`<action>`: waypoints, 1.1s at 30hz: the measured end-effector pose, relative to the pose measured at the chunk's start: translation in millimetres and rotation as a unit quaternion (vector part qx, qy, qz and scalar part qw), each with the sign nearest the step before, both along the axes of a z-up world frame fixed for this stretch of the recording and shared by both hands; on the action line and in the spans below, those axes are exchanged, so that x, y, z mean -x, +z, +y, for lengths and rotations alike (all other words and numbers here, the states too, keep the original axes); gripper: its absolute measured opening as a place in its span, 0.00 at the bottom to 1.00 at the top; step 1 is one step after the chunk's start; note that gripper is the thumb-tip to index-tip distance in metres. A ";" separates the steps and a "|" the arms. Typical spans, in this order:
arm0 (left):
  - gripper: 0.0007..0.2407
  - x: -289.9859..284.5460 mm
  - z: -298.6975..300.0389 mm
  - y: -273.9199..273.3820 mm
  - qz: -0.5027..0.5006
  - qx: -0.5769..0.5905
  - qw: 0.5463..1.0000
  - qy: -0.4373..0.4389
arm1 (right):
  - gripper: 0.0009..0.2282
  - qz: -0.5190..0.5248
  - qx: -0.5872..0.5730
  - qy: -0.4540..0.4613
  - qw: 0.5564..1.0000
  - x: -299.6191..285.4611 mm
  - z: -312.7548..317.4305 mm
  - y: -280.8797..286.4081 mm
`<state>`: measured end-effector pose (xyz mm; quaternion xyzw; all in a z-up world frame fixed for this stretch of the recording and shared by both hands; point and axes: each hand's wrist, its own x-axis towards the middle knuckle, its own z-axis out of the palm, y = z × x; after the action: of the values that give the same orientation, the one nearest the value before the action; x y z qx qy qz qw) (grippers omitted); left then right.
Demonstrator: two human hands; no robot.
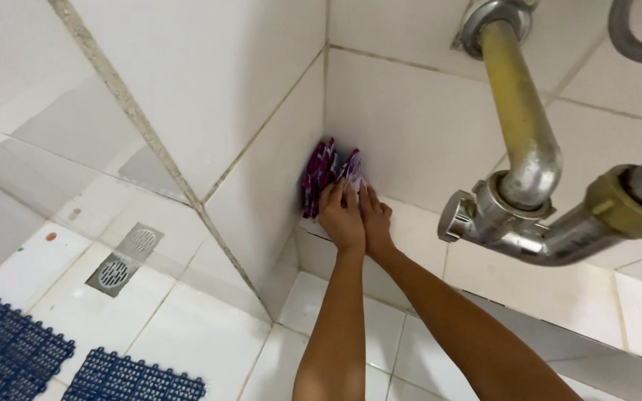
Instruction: Cleaning bathroom surfaces with a cloth and preparing a bucket of cleaning solution.
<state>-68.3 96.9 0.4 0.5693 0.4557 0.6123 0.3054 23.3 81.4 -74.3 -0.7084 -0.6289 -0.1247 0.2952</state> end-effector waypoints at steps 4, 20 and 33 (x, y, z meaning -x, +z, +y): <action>0.13 7.5 -3.0 7.1 0.046 -0.011 0.999 -0.007 | 0.38 0.059 0.035 0.004 0.998 2.3 21.2 -12.7; 0.17 23.7 -26.9 4.8 0.155 -0.106 0.982 0.012 | 0.40 0.261 0.097 0.002 0.960 -3.8 -21.3 24.1; 0.09 -80.7 -100.6 -27.0 0.564 -0.129 0.766 -0.282 | 0.15 0.134 0.062 0.032 0.989 -126.8 -216.6 65.1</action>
<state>12.4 -3.7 -26.6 0.9489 0.2816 0.1209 0.0758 150.2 -135.3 -9.2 -0.7148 -0.6130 0.0198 0.3360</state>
